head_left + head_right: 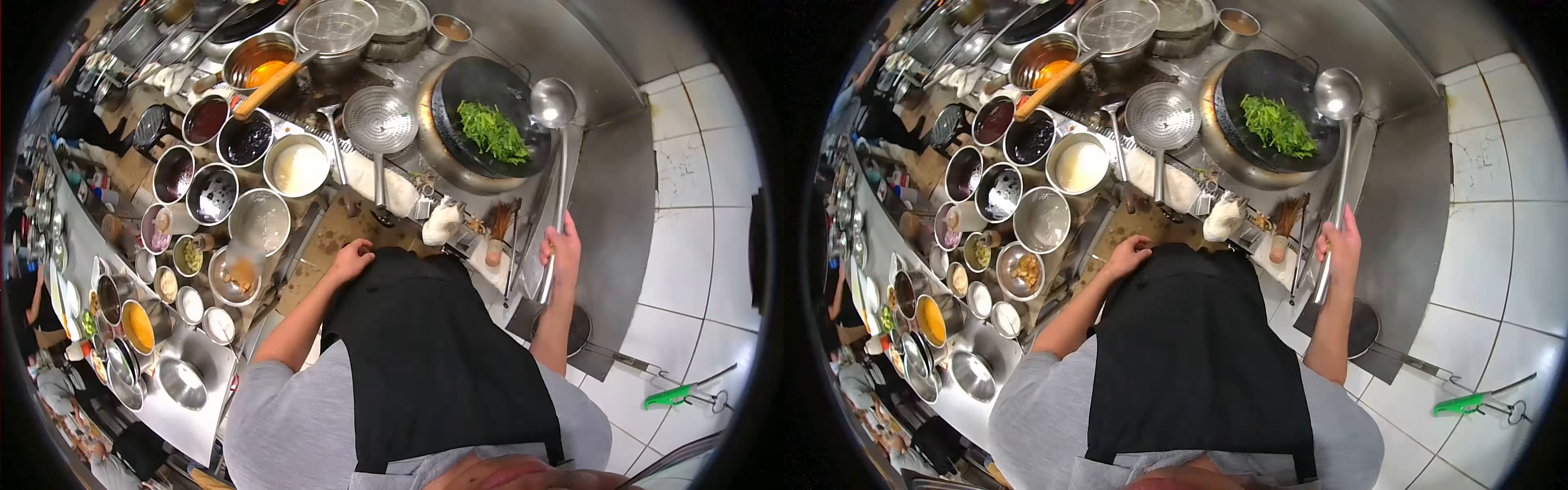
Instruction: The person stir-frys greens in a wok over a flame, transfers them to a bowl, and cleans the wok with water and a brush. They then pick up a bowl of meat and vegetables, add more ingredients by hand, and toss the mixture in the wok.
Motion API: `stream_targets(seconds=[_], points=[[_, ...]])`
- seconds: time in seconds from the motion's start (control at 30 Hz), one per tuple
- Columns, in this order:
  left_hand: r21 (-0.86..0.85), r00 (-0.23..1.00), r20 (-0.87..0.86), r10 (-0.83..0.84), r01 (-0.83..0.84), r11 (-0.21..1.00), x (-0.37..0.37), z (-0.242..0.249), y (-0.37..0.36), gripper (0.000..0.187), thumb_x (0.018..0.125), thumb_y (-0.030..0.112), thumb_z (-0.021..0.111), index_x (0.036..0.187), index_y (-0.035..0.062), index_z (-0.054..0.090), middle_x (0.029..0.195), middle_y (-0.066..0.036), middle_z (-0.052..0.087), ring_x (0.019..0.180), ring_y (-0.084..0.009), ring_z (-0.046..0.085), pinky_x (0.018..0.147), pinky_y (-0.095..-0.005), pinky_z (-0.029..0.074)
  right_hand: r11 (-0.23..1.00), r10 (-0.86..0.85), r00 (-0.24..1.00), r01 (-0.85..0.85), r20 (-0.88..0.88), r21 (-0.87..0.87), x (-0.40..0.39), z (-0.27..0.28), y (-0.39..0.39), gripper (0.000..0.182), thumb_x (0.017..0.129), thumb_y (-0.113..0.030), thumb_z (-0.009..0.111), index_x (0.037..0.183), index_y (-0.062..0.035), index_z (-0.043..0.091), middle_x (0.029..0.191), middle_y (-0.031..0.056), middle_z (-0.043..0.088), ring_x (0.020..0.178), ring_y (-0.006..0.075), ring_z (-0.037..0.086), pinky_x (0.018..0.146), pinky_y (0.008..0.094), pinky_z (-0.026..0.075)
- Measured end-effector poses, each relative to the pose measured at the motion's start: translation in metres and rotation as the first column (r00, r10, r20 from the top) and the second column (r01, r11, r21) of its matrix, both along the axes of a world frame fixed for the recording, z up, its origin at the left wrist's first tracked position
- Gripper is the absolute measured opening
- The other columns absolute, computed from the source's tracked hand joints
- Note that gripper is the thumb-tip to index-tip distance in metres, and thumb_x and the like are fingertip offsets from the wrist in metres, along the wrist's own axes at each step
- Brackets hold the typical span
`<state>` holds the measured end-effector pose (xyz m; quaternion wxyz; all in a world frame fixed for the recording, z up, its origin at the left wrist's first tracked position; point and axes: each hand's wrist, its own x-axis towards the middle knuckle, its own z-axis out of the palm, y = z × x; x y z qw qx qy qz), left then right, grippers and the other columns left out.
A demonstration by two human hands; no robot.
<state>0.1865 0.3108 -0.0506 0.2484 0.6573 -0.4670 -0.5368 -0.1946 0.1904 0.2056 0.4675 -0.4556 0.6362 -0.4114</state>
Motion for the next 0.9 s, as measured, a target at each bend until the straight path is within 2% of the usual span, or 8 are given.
stream_targets(seconds=[0.1,0.27,0.4,0.53,0.63,0.7,0.83,0.9], points=[[-0.024,0.998,0.0,-0.064,0.064,0.998,-0.014,0.006,-0.003,0.039,0.083,0.022,0.07,0.117,0.0044,0.061,0.099,-0.013,0.069,0.093,-0.0242,0.066,0.084,-0.0349,0.052,0.997,-0.082,0.929,0.08,0.36,0.02,-0.032,-0.04,-0.022,0.066,0.091,-0.002,0.056,0.149,-0.0036,0.025,0.071,0.0039,0.051,0.046,0.0076,0.044,0.038,0.023,0.037],[-0.029,0.999,-0.003,0.045,-0.045,0.999,-0.032,0.001,0.004,0.04,0.083,0.023,0.069,0.118,0.0048,0.06,0.102,-0.014,0.069,0.095,-0.0253,0.066,0.086,-0.0362,0.052,0.993,-0.114,0.952,0.117,-0.283,-0.005,-0.044,-0.087,-0.004,0.068,0.091,-0.004,0.057,0.151,-0.0143,0.028,0.067,0.0003,0.05,0.046,0.0065,0.043,0.037,0.0225,0.034],[-0.015,0.978,-0.021,0.207,-0.208,0.978,-0.047,0.009,0.038,0.039,0.084,0.023,0.068,0.118,0.005,0.06,0.105,-0.014,0.069,0.095,-0.0254,0.066,0.086,-0.0369,0.052,0.987,-0.122,0.992,0.123,-0.011,0.103,-0.069,-0.095,-0.002,0.067,0.091,-0.008,0.062,0.149,-0.0158,0.029,0.068,-0.0005,0.05,0.046,0.0055,0.042,0.035,0.0214,0.031],[0.111,0.844,-0.142,0.517,-0.506,0.856,-0.045,0.026,0.101,0.034,0.087,0.022,0.065,0.117,0.0061,0.06,0.095,-0.01,0.068,0.084,-0.0232,0.067,0.074,-0.034,0.054,0.988,0.069,0.946,-0.021,0.318,-0.151,-0.034,-0.092,-0.032,0.028,0.095,-0.011,0.057,0.121,-0.0049,0.046,0.07,0.0006,0.048,0.049,0.0055,0.041,0.038,0.0212,0.033],[0.304,0.434,-0.273,0.858,-0.808,0.505,-0.04,0.042,0.15,0.024,0.088,0.018,0.062,0.11,0.0067,0.06,0.09,-0.008,0.065,0.076,-0.02,0.065,0.065,-0.0316,0.054,0.987,0.145,0.863,-0.092,0.483,-0.133,0.012,-0.046,-0.054,0.021,0.098,-0.017,0.055,0.113,-0.0044,0.047,0.069,0.0005,0.044,0.05,0.0057,0.038,0.039,0.0212,0.033],[0.401,-0.126,-0.325,0.937,-0.916,0.016,-0.022,0.032,0.196,0.024,0.09,0.016,0.06,0.111,0.0074,0.054,0.091,-0.008,0.063,0.074,-0.0203,0.064,0.06,-0.0317,0.053,0.97,0.215,0.536,-0.216,0.817,-0.114,0.031,-0.02,-0.067,0.026,0.101,-0.016,0.048,0.124,-0.0023,0.045,0.073,0.001,0.04,0.05,0.0057,0.035,0.039,0.0206,0.033],[0.328,-0.531,-0.389,0.753,-0.843,-0.426,0.038,0.034,0.26,0.039,0.089,0.012,0.063,0.123,0.0103,0.043,0.09,-0.01,0.06,0.071,-0.0213,0.061,0.056,-0.0323,0.052,0.897,0.281,0.194,-0.402,0.94,-0.185,0.063,-0.005,-0.074,0.038,0.104,-0.013,0.04,0.139,-0.0002,0.034,0.078,0.0023,0.037,0.05,0.0059,0.034,0.039,0.0193,0.034],[0.263,-0.551,-0.437,0.711,-0.834,-0.485,0.073,0.035,0.275,0.043,0.089,0.01,0.064,0.126,0.01,0.042,0.09,-0.009,0.06,0.071,-0.0199,0.06,0.057,-0.0321,0.053,0.766,0.284,-0.069,-0.584,0.956,-0.27,0.092,0.007,-0.046,0.046,0.104,-0.011,0.037,0.146,0.0,0.021,0.083,0.0049,0.036,0.05,0.0065,0.034,0.039,0.0198,0.035]])
